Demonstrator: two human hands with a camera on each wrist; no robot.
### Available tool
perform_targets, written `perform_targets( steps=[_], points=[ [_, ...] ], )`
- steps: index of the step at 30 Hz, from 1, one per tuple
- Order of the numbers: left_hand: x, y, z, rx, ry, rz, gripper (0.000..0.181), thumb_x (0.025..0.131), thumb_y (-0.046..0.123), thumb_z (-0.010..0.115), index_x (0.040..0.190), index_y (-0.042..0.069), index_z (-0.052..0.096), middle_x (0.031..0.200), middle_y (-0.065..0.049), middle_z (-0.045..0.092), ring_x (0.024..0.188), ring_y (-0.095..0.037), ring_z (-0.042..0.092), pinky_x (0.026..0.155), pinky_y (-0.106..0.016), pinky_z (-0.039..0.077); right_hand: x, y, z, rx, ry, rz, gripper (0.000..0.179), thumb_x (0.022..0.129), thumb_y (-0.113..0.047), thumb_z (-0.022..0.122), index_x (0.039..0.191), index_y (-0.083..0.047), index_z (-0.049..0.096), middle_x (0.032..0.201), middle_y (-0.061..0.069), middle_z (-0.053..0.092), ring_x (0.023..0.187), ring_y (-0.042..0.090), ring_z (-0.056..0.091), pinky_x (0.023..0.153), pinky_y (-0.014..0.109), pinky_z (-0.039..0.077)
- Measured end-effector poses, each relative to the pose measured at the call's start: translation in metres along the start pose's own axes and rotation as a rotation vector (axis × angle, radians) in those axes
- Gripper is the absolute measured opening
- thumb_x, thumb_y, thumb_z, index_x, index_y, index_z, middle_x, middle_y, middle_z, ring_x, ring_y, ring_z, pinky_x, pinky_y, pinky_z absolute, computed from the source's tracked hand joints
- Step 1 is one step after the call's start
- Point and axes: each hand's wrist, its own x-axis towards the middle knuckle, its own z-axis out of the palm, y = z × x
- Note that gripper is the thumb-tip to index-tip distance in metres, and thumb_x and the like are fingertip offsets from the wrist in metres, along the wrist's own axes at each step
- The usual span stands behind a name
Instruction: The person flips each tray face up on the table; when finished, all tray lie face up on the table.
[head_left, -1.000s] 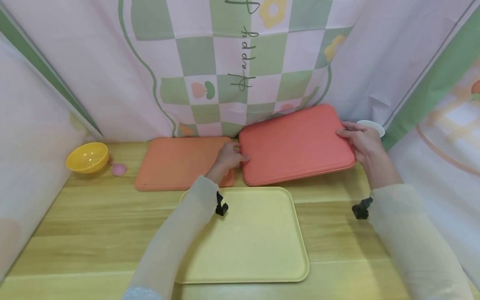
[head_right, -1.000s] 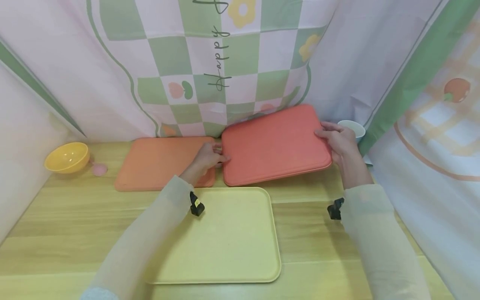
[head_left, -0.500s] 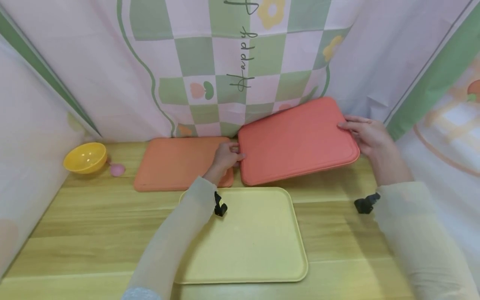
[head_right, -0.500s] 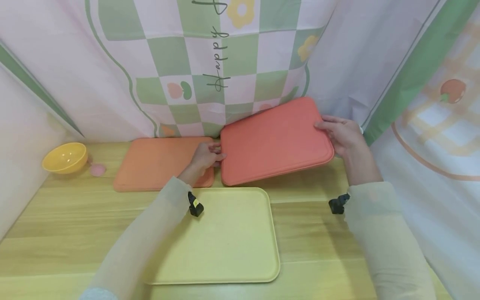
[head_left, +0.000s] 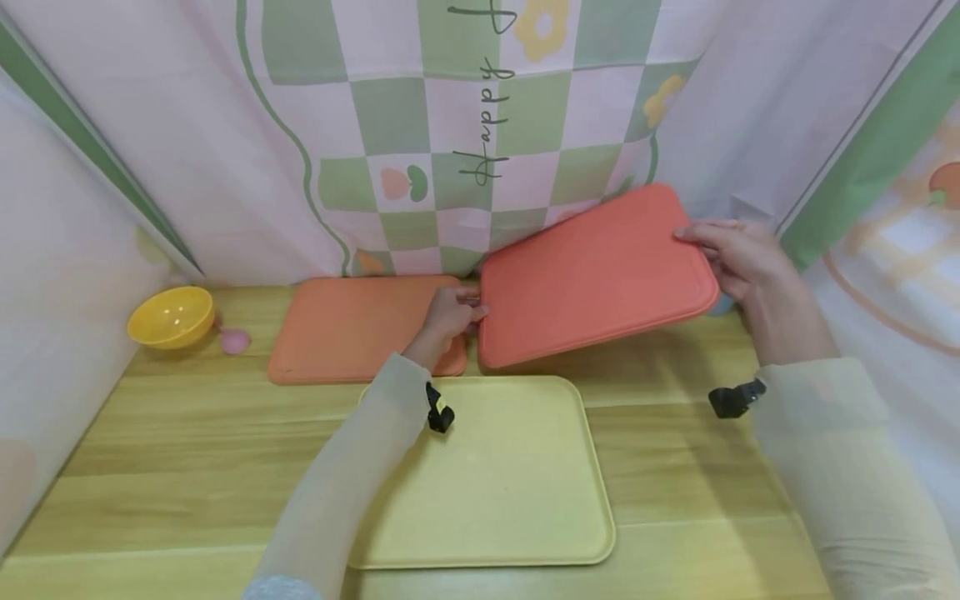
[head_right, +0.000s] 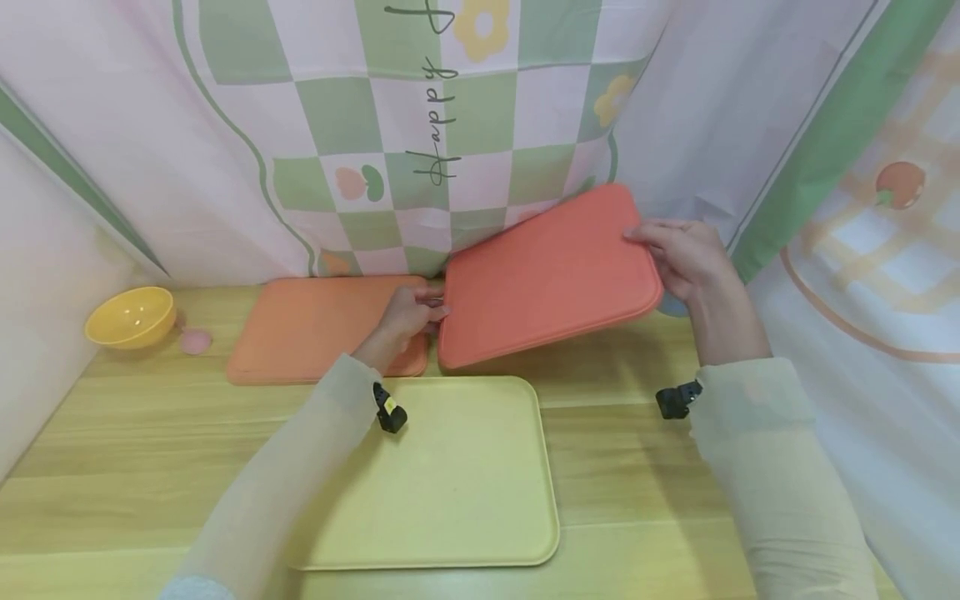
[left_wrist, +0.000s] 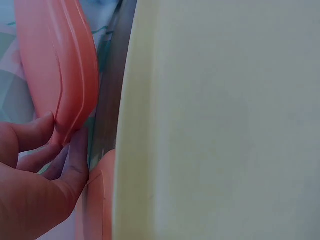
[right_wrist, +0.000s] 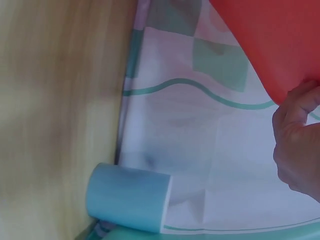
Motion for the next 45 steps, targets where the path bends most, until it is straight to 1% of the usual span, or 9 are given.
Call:
perform_targets(
  steps=[5, 14, 17, 22, 26, 29, 36, 41, 45],
  points=[
    [-0.002, -0.002, 0.000, -0.036, 0.001, -0.001, 0.037, 0.097, -0.004, 0.064, 0.134, -0.004, 0.062, 0.122, -0.021, 0.067, 0.089, -0.022, 0.069, 0.077, -0.031, 0.059, -0.004, -0.006, 0.008, -0.051, 0.068, -0.009, 0.009, 0.089, -0.001, 0.077, 0.091, -0.009, 0.081, 0.081, 0.009, 0.075, 0.062, 0.015, 0.071, 0.059, 0.026, 0.059],
    [-0.001, -0.001, 0.005, -0.017, -0.005, 0.011, 0.039, 0.096, -0.005, 0.064, 0.135, -0.006, 0.060, 0.124, -0.021, 0.065, 0.097, -0.022, 0.065, 0.091, -0.038, 0.056, -0.010, -0.017, 0.027, -0.090, 0.096, -0.046, 0.008, 0.086, -0.008, 0.083, 0.091, -0.013, 0.081, 0.084, 0.007, 0.076, 0.068, 0.017, 0.074, 0.062, 0.028, 0.060],
    [-0.003, 0.006, 0.006, -0.015, 0.021, 0.037, 0.040, 0.096, -0.001, 0.066, 0.135, -0.007, 0.059, 0.126, -0.020, 0.064, 0.105, -0.024, 0.063, 0.098, -0.040, 0.053, -0.010, -0.021, 0.034, -0.095, 0.116, -0.052, 0.010, 0.084, -0.009, 0.084, 0.092, -0.014, 0.080, 0.085, 0.006, 0.076, 0.070, 0.017, 0.074, 0.063, 0.028, 0.060],
    [-0.009, 0.030, 0.006, 0.023, 0.045, 0.094, 0.046, 0.096, 0.013, 0.070, 0.138, -0.001, 0.060, 0.133, -0.014, 0.063, 0.118, -0.026, 0.060, 0.101, -0.039, 0.050, -0.010, -0.026, 0.043, -0.102, 0.161, -0.043, 0.013, 0.082, -0.011, 0.086, 0.093, -0.013, 0.080, 0.085, 0.004, 0.076, 0.071, 0.016, 0.074, 0.063, 0.027, 0.060],
    [-0.018, 0.053, 0.016, 0.139, 0.025, 0.184, 0.048, 0.095, 0.023, 0.074, 0.138, 0.006, 0.062, 0.137, -0.006, 0.062, 0.121, -0.021, 0.057, 0.099, -0.034, 0.049, -0.007, -0.027, 0.049, -0.096, 0.167, -0.036, 0.011, 0.082, -0.010, 0.086, 0.092, -0.013, 0.080, 0.084, 0.003, 0.075, 0.073, 0.014, 0.074, 0.064, 0.026, 0.060],
    [-0.030, 0.071, 0.029, 0.223, -0.003, 0.288, 0.048, 0.094, 0.027, 0.076, 0.137, 0.009, 0.064, 0.137, -0.004, 0.061, 0.122, -0.020, 0.056, 0.098, -0.032, 0.049, -0.004, -0.028, 0.055, -0.085, 0.161, -0.034, 0.008, 0.084, -0.009, 0.084, 0.089, -0.012, 0.079, 0.084, 0.003, 0.074, 0.072, 0.014, 0.074, 0.064, 0.025, 0.059],
    [-0.063, 0.106, 0.053, 0.242, -0.113, 0.518, 0.055, 0.089, 0.033, 0.080, 0.138, 0.012, 0.065, 0.139, 0.004, 0.060, 0.123, -0.019, 0.060, 0.098, -0.024, 0.049, -0.001, -0.030, 0.069, -0.092, 0.141, -0.042, 0.004, 0.085, -0.007, 0.082, 0.087, -0.010, 0.080, 0.083, 0.005, 0.075, 0.066, 0.014, 0.072, 0.060, 0.025, 0.059],
    [-0.078, 0.120, 0.067, 0.377, -0.103, 0.604, 0.061, 0.086, 0.048, 0.080, 0.138, 0.020, 0.064, 0.136, 0.014, 0.060, 0.120, -0.006, 0.056, 0.097, -0.020, 0.045, 0.000, -0.032, 0.080, -0.120, 0.107, -0.054, 0.003, 0.087, -0.008, 0.079, 0.087, -0.006, 0.078, 0.081, 0.007, 0.074, 0.066, 0.015, 0.072, 0.060, 0.026, 0.059],
    [-0.080, 0.124, 0.075, 0.373, -0.106, 0.640, 0.062, 0.086, 0.047, 0.080, 0.139, 0.019, 0.064, 0.136, 0.014, 0.060, 0.118, -0.003, 0.056, 0.096, -0.017, 0.045, 0.002, -0.032, 0.088, -0.120, 0.087, -0.068, 0.007, 0.090, -0.005, 0.076, 0.083, -0.004, 0.078, 0.079, 0.007, 0.073, 0.065, 0.015, 0.072, 0.060, 0.025, 0.059]
  ],
)
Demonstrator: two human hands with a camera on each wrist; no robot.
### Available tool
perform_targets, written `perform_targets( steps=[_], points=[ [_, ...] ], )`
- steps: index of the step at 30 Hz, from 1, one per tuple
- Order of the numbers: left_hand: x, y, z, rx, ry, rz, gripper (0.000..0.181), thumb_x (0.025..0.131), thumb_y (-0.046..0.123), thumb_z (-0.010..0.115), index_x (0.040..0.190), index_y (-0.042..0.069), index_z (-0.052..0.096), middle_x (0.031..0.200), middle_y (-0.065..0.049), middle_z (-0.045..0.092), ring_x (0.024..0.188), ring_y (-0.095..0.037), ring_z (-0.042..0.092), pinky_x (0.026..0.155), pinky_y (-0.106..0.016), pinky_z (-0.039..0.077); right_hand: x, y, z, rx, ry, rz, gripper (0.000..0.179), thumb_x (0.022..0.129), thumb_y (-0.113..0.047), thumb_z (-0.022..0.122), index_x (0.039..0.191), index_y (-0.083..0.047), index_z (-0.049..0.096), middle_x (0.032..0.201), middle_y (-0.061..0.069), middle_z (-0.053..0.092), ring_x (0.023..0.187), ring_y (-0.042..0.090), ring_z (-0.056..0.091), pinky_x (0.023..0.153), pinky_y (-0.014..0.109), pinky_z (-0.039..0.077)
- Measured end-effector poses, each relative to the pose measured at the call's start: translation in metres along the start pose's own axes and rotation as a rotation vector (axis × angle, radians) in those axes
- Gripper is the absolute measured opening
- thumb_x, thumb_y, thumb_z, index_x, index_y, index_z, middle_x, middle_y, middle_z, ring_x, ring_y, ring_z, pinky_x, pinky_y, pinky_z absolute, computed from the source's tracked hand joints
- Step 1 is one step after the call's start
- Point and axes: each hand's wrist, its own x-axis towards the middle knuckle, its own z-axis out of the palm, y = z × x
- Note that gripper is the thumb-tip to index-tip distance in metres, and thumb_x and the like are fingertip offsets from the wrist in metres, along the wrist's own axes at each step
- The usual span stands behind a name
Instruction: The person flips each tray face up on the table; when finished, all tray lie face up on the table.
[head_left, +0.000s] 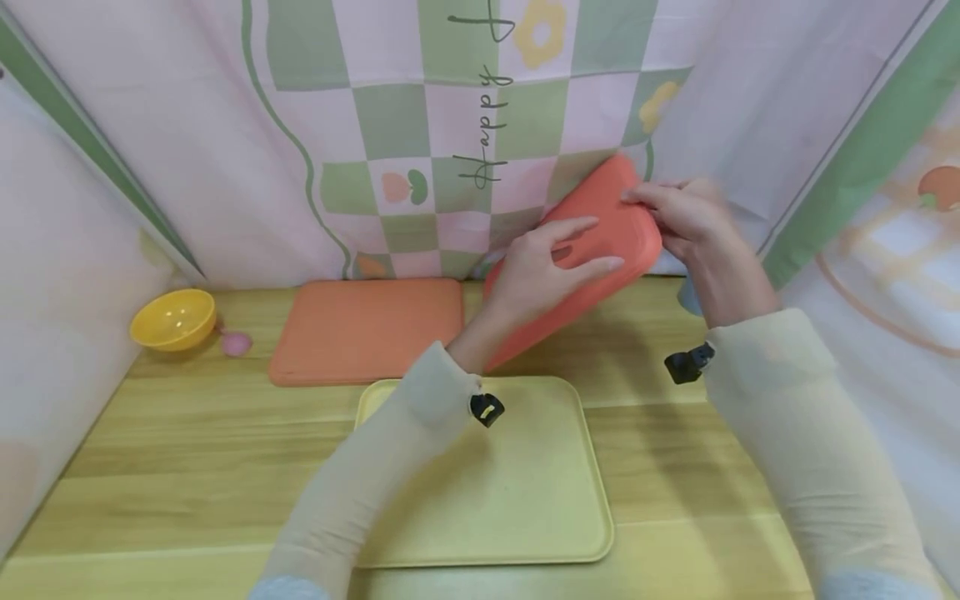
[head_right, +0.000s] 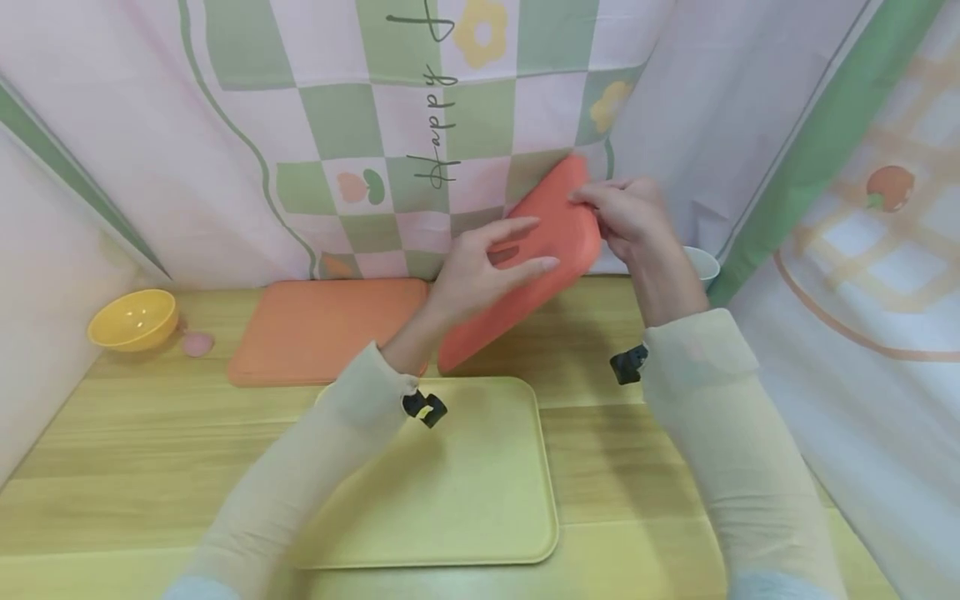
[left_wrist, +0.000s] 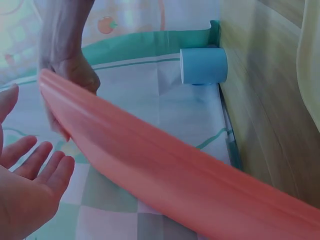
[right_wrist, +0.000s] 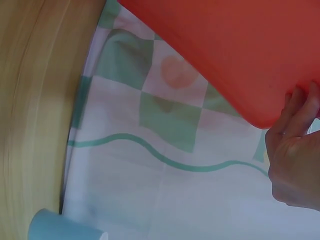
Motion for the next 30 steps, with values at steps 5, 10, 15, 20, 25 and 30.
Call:
perform_targets(
  steps=[5, 10, 15, 20, 25, 30],
  points=[
    [0.000, 0.001, 0.002, -0.054, 0.018, 0.021, 0.061, 0.087, 0.041, 0.081, 0.140, 0.015, 0.063, 0.136, 0.011, 0.062, 0.118, -0.005, 0.059, 0.096, -0.014, 0.046, 0.002, -0.003, 0.012, -0.006, 0.006, -0.016, 0.012, 0.089, -0.005, 0.076, 0.078, -0.001, 0.078, 0.073, 0.006, 0.070, 0.059, 0.013, 0.068, 0.058, 0.023, 0.058],
    [0.001, 0.004, 0.001, -0.076, 0.033, 0.003, 0.063, 0.085, 0.042, 0.083, 0.140, 0.018, 0.063, 0.135, 0.012, 0.062, 0.113, -0.001, 0.062, 0.093, -0.014, 0.047, 0.004, -0.010, 0.024, -0.026, 0.013, -0.026, 0.017, 0.088, -0.004, 0.077, 0.072, -0.001, 0.075, 0.069, 0.004, 0.066, 0.055, 0.012, 0.063, 0.056, 0.022, 0.056],
    [0.001, 0.007, -0.001, -0.010, 0.089, 0.017, 0.061, 0.084, 0.042, 0.084, 0.137, 0.019, 0.066, 0.130, 0.008, 0.067, 0.104, 0.002, 0.063, 0.086, -0.012, 0.048, 0.005, -0.017, 0.036, -0.003, -0.007, -0.029, 0.015, 0.087, -0.001, 0.076, 0.072, 0.001, 0.074, 0.069, 0.005, 0.067, 0.058, 0.012, 0.065, 0.059, 0.022, 0.057],
    [0.000, 0.009, -0.006, 0.212, 0.166, 0.112, 0.057, 0.083, 0.046, 0.083, 0.132, 0.021, 0.070, 0.089, 0.005, 0.074, 0.078, -0.006, 0.057, 0.067, -0.019, 0.042, 0.004, -0.022, 0.048, 0.000, -0.033, -0.028, 0.018, 0.087, 0.000, 0.076, 0.069, 0.000, 0.073, 0.064, 0.004, 0.064, 0.054, 0.014, 0.063, 0.058, 0.023, 0.057],
    [-0.003, 0.009, -0.011, 0.306, 0.231, 0.254, 0.048, 0.090, 0.039, 0.079, 0.128, 0.012, 0.072, 0.076, -0.001, 0.069, 0.065, -0.011, 0.050, 0.058, -0.020, 0.035, 0.003, -0.026, 0.060, -0.015, -0.046, -0.026, 0.009, 0.085, -0.004, 0.081, 0.079, 0.000, 0.076, 0.078, 0.006, 0.068, 0.061, 0.015, 0.066, 0.061, 0.024, 0.058],
    [-0.009, 0.007, -0.015, 0.261, 0.288, 0.311, 0.032, 0.097, 0.027, 0.073, 0.119, 0.004, 0.073, 0.079, -0.006, 0.065, 0.066, -0.015, 0.052, 0.060, -0.019, 0.038, 0.003, -0.029, 0.073, -0.061, -0.058, -0.017, 0.037, 0.084, -0.013, 0.085, 0.117, 0.001, 0.074, 0.119, 0.011, 0.064, 0.085, 0.019, 0.069, 0.070, 0.024, 0.059]
  ],
)
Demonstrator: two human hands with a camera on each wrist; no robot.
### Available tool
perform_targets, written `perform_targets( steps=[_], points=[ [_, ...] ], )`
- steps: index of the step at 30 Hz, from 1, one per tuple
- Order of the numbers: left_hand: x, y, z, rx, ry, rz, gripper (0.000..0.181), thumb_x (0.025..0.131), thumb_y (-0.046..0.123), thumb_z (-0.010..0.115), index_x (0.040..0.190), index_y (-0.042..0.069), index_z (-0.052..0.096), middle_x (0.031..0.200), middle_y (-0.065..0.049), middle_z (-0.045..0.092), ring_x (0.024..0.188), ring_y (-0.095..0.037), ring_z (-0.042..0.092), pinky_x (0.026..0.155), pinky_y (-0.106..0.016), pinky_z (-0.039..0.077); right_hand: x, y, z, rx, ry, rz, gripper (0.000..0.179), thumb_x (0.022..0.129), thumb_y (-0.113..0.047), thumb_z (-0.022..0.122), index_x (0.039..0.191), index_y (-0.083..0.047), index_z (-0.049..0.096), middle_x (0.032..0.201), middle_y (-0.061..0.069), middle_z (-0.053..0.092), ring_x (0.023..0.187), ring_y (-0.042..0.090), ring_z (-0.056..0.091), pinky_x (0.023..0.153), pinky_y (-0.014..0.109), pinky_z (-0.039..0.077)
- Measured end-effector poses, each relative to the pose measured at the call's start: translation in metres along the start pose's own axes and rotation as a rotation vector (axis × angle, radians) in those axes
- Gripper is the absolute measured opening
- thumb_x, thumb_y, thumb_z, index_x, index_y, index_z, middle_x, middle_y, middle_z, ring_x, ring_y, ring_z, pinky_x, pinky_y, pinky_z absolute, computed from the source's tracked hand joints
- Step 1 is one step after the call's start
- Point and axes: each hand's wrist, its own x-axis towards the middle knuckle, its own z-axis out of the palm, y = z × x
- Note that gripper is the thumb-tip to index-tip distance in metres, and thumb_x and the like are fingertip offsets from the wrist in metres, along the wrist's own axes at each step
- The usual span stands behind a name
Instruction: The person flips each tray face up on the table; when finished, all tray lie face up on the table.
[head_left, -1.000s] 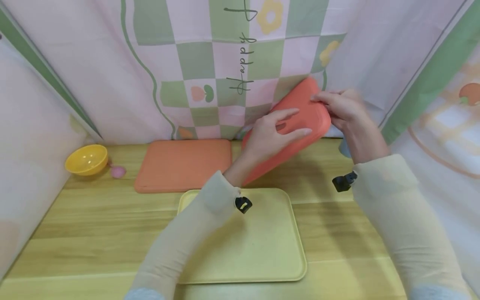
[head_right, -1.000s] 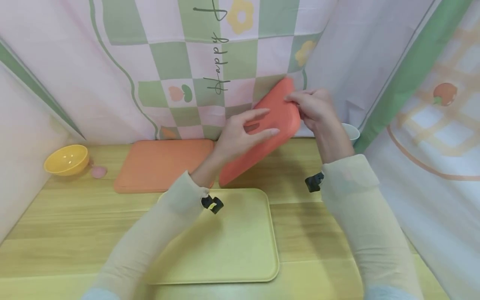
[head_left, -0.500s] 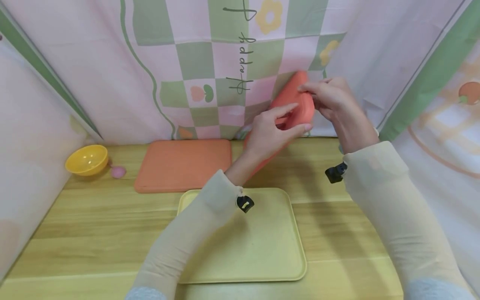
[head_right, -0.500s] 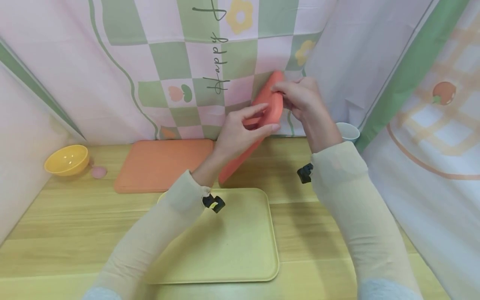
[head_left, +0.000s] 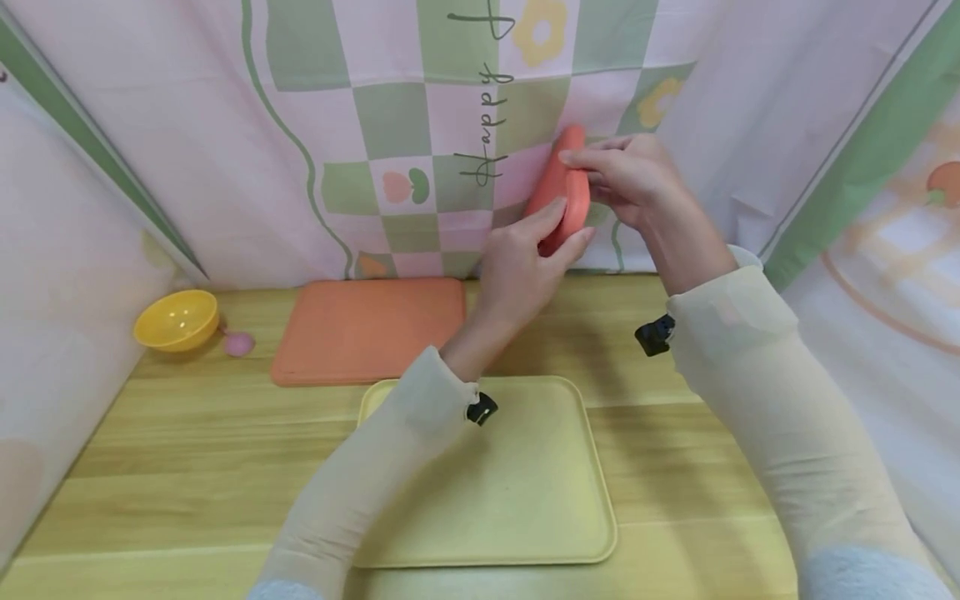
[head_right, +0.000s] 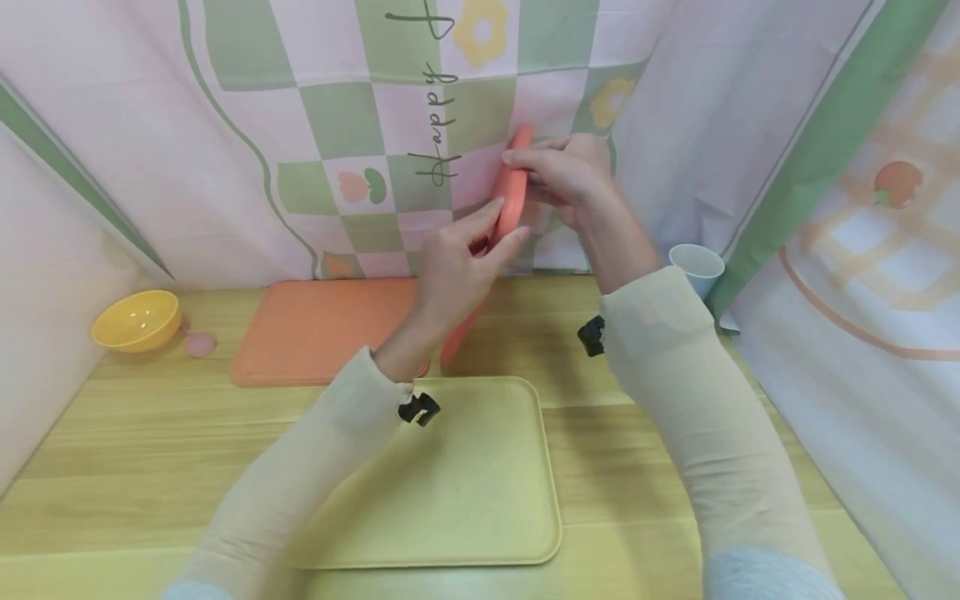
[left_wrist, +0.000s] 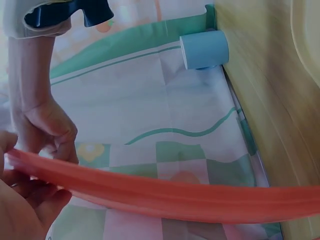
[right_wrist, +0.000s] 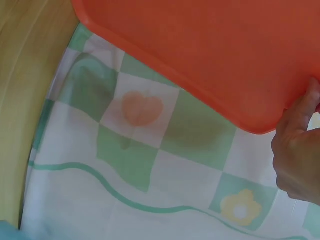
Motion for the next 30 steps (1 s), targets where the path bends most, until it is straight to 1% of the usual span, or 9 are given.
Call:
perform_targets(
  steps=[3, 6, 9, 11, 13, 16, 18, 25, 30],
  points=[
    [-0.004, -0.001, -0.001, -0.029, 0.067, 0.019, 0.030, 0.099, 0.021, 0.069, 0.120, -0.001, 0.071, 0.083, -0.009, 0.067, 0.070, -0.018, 0.055, 0.064, -0.018, 0.041, 0.000, -0.001, 0.005, 0.017, -0.024, -0.003, 0.058, 0.085, -0.013, 0.084, 0.136, 0.004, 0.061, 0.135, 0.014, 0.058, 0.092, 0.020, 0.069, 0.074, 0.025, 0.059],
    [-0.009, -0.002, 0.000, -0.078, 0.134, 0.008, 0.040, 0.099, 0.017, 0.068, 0.130, -0.007, 0.064, 0.111, -0.015, 0.073, 0.083, -0.017, 0.065, 0.074, -0.013, 0.047, 0.000, -0.001, 0.008, 0.063, -0.054, -0.007, 0.066, 0.085, -0.010, 0.083, 0.141, 0.007, 0.054, 0.140, 0.019, 0.056, 0.093, 0.022, 0.071, 0.075, 0.027, 0.060],
    [-0.013, -0.003, 0.002, -0.150, 0.201, -0.024, 0.043, 0.099, 0.015, 0.067, 0.135, -0.006, 0.059, 0.131, -0.018, 0.064, 0.094, -0.016, 0.067, 0.082, -0.016, 0.051, -0.001, 0.000, 0.011, 0.093, -0.082, -0.011, 0.067, 0.084, -0.009, 0.084, 0.141, 0.008, 0.053, 0.135, 0.019, 0.060, 0.095, 0.024, 0.072, 0.075, 0.029, 0.060],
    [-0.015, -0.004, 0.004, -0.200, 0.246, -0.045, 0.043, 0.099, 0.015, 0.067, 0.136, -0.006, 0.058, 0.126, -0.017, 0.068, 0.088, -0.015, 0.066, 0.077, -0.018, 0.052, -0.002, 0.000, 0.012, 0.113, -0.101, -0.011, 0.068, 0.083, -0.008, 0.084, 0.141, 0.007, 0.054, 0.128, 0.018, 0.065, 0.094, 0.025, 0.073, 0.075, 0.031, 0.060],
    [-0.017, -0.005, 0.004, -0.233, 0.286, -0.066, 0.043, 0.100, 0.015, 0.066, 0.137, -0.006, 0.058, 0.106, -0.016, 0.073, 0.074, -0.016, 0.059, 0.067, -0.020, 0.049, -0.003, 0.000, 0.014, 0.121, -0.122, -0.014, 0.068, 0.083, -0.008, 0.085, 0.142, 0.007, 0.053, 0.124, 0.017, 0.067, 0.092, 0.025, 0.073, 0.076, 0.032, 0.060],
    [-0.020, -0.006, 0.004, -0.258, 0.337, -0.107, 0.043, 0.100, 0.016, 0.066, 0.137, -0.005, 0.060, 0.077, -0.011, 0.061, 0.063, -0.016, 0.046, 0.057, -0.022, 0.039, -0.004, 0.000, 0.014, 0.134, -0.162, -0.014, 0.068, 0.084, -0.008, 0.084, 0.143, 0.007, 0.052, 0.119, 0.017, 0.069, 0.090, 0.026, 0.074, 0.077, 0.033, 0.060],
    [-0.020, -0.006, 0.004, -0.270, 0.366, -0.135, 0.041, 0.100, 0.017, 0.066, 0.136, -0.004, 0.061, 0.069, -0.008, 0.052, 0.060, -0.015, 0.044, 0.055, -0.022, 0.037, -0.004, 0.001, 0.014, 0.144, -0.194, -0.018, 0.066, 0.085, -0.008, 0.083, 0.141, 0.008, 0.053, 0.117, 0.018, 0.070, 0.090, 0.027, 0.074, 0.079, 0.035, 0.059],
    [-0.018, -0.010, 0.002, -0.328, 0.452, -0.176, 0.038, 0.100, 0.018, 0.067, 0.132, -0.003, 0.065, 0.070, -0.010, 0.057, 0.060, -0.013, 0.047, 0.054, -0.022, 0.042, -0.005, 0.008, 0.012, 0.181, -0.240, -0.006, 0.038, 0.087, -0.007, 0.080, 0.121, 0.004, 0.068, 0.108, 0.016, 0.074, 0.093, 0.028, 0.074, 0.082, 0.038, 0.058],
    [-0.015, -0.012, 0.002, -0.387, 0.510, -0.218, 0.036, 0.101, 0.017, 0.066, 0.132, -0.001, 0.066, 0.084, -0.016, 0.067, 0.067, -0.015, 0.056, 0.060, -0.024, 0.050, -0.003, 0.022, 0.010, 0.171, -0.252, 0.031, 0.046, 0.088, -0.008, 0.080, 0.129, 0.003, 0.062, 0.112, 0.016, 0.073, 0.095, 0.027, 0.074, 0.086, 0.039, 0.057]
  ],
)
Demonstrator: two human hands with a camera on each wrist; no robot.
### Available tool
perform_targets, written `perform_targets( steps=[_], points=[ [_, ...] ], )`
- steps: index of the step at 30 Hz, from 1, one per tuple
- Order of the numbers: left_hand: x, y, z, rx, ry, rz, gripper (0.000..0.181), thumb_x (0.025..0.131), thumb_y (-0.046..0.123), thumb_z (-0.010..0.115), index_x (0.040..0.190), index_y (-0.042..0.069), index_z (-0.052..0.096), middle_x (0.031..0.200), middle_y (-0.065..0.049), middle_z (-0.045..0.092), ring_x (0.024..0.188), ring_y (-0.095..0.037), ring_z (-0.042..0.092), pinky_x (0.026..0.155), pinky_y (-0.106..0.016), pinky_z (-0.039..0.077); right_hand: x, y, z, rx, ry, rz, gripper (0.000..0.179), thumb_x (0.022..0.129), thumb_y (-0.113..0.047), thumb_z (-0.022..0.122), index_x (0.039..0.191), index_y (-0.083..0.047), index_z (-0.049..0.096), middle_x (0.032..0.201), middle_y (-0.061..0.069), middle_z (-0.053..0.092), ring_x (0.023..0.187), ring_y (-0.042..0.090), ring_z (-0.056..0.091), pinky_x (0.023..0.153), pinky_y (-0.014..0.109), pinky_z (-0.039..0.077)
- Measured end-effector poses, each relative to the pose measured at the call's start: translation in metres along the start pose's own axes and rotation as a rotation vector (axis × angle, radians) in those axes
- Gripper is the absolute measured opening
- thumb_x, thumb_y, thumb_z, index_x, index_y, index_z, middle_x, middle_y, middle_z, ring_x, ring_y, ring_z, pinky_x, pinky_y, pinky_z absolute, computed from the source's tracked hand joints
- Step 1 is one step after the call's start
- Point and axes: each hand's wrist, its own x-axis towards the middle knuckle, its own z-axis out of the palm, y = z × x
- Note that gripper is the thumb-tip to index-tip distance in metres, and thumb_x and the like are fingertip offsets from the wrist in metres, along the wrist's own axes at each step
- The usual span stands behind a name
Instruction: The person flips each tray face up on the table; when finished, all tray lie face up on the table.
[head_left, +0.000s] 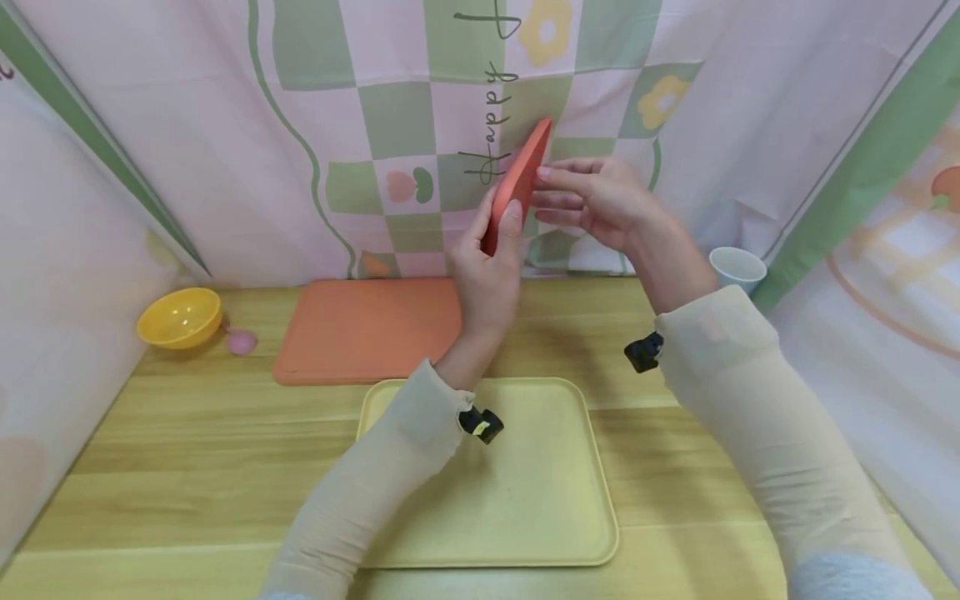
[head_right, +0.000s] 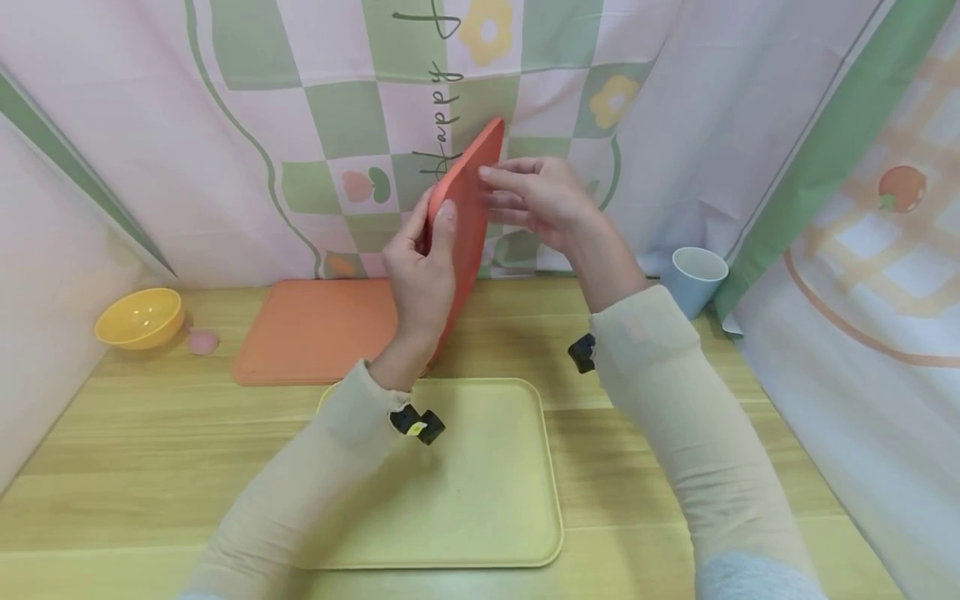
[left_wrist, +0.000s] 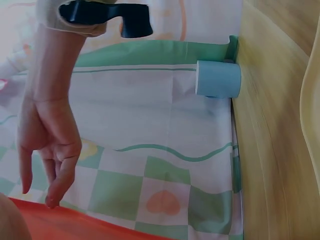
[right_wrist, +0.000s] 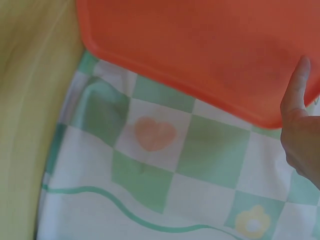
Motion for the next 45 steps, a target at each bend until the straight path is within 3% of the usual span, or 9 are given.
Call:
perform_targets(
  steps=[7, 14, 25, 28, 31, 35, 38, 42, 45],
  points=[
    [0.005, -0.003, -0.003, -0.036, 0.063, -0.046, 0.035, 0.101, 0.019, 0.065, 0.131, 0.001, 0.067, 0.110, -0.015, 0.073, 0.087, -0.019, 0.067, 0.075, -0.026, 0.057, 0.006, 0.027, -0.009, -0.060, -0.037, -0.005, 0.054, 0.094, -0.008, 0.073, 0.140, 0.009, 0.050, 0.106, 0.012, 0.073, 0.094, 0.024, 0.073, 0.085, 0.036, 0.058],
    [0.018, -0.011, -0.012, -0.093, 0.136, -0.061, 0.032, 0.104, 0.020, 0.061, 0.127, 0.000, 0.069, 0.094, -0.016, 0.070, 0.070, -0.016, 0.054, 0.063, -0.024, 0.045, 0.004, 0.060, -0.025, -0.088, -0.068, 0.037, 0.032, 0.099, -0.004, 0.065, 0.127, 0.006, 0.055, 0.099, 0.007, 0.074, 0.091, 0.020, 0.074, 0.089, 0.039, 0.058],
    [0.037, -0.020, -0.023, -0.334, 0.348, -0.320, 0.034, 0.104, 0.011, 0.059, 0.131, -0.010, 0.061, 0.134, -0.017, 0.064, 0.124, -0.014, 0.059, 0.102, -0.025, 0.047, -0.006, 0.098, -0.058, -0.118, -0.085, 0.110, 0.046, 0.103, -0.006, 0.058, 0.140, 0.013, 0.039, 0.098, 0.003, 0.073, 0.094, 0.016, 0.071, 0.093, 0.035, 0.056],
    [0.038, -0.021, -0.026, -0.370, 0.365, -0.336, 0.032, 0.104, 0.013, 0.059, 0.128, -0.008, 0.065, 0.127, -0.011, 0.067, 0.117, -0.010, 0.060, 0.097, -0.022, 0.049, -0.008, 0.108, -0.068, -0.122, -0.036, 0.106, 0.041, 0.103, -0.006, 0.058, 0.138, 0.011, 0.043, 0.096, 0.002, 0.073, 0.092, 0.015, 0.070, 0.092, 0.034, 0.056],
    [0.038, -0.023, -0.028, -0.407, 0.372, -0.335, 0.022, 0.105, 0.016, 0.060, 0.100, -0.001, 0.073, 0.089, -0.001, 0.065, 0.086, -0.008, 0.057, 0.077, -0.020, 0.048, -0.009, 0.119, -0.079, -0.085, 0.047, 0.090, 0.042, 0.102, -0.004, 0.059, 0.138, 0.010, 0.043, 0.094, 0.001, 0.073, 0.089, 0.013, 0.070, 0.089, 0.031, 0.057],
    [0.040, -0.024, -0.031, -0.458, 0.386, -0.336, 0.040, 0.105, 0.017, 0.059, 0.067, 0.010, 0.048, 0.066, 0.003, 0.036, 0.066, -0.009, 0.039, 0.061, -0.023, 0.033, -0.009, 0.132, -0.091, -0.026, 0.168, 0.092, 0.052, 0.100, -0.003, 0.062, 0.144, 0.012, 0.039, 0.095, 0.001, 0.072, 0.092, 0.013, 0.069, 0.091, 0.029, 0.055],
    [0.042, -0.024, -0.032, -0.524, 0.405, -0.351, 0.044, 0.106, 0.018, 0.058, 0.065, 0.012, 0.043, 0.065, 0.003, 0.038, 0.065, -0.008, 0.042, 0.060, -0.023, 0.035, -0.010, 0.140, -0.100, -0.016, 0.217, 0.128, 0.061, 0.101, -0.004, 0.060, 0.152, 0.010, 0.030, 0.098, 0.001, 0.069, 0.103, 0.017, 0.065, 0.102, 0.032, 0.049],
    [0.044, -0.022, -0.035, -0.610, 0.417, -0.375, 0.041, 0.106, 0.021, 0.057, 0.068, 0.008, 0.048, 0.067, 0.000, 0.046, 0.066, -0.011, 0.050, 0.061, -0.024, 0.042, -0.010, 0.147, -0.108, 0.019, 0.145, 0.173, 0.063, 0.105, -0.007, 0.053, 0.156, 0.009, 0.020, 0.106, 0.002, 0.071, 0.120, 0.023, 0.060, 0.111, 0.039, 0.039],
    [0.045, -0.021, -0.037, -0.650, 0.422, -0.379, 0.039, 0.106, 0.021, 0.056, 0.071, 0.006, 0.054, 0.069, -0.003, 0.053, 0.068, -0.014, 0.055, 0.062, -0.026, 0.046, -0.010, 0.152, -0.111, 0.122, 0.071, 0.197, 0.047, 0.107, -0.010, 0.051, 0.150, 0.003, 0.036, 0.107, 0.003, 0.072, 0.116, 0.022, 0.063, 0.115, 0.044, 0.032]
  ],
)
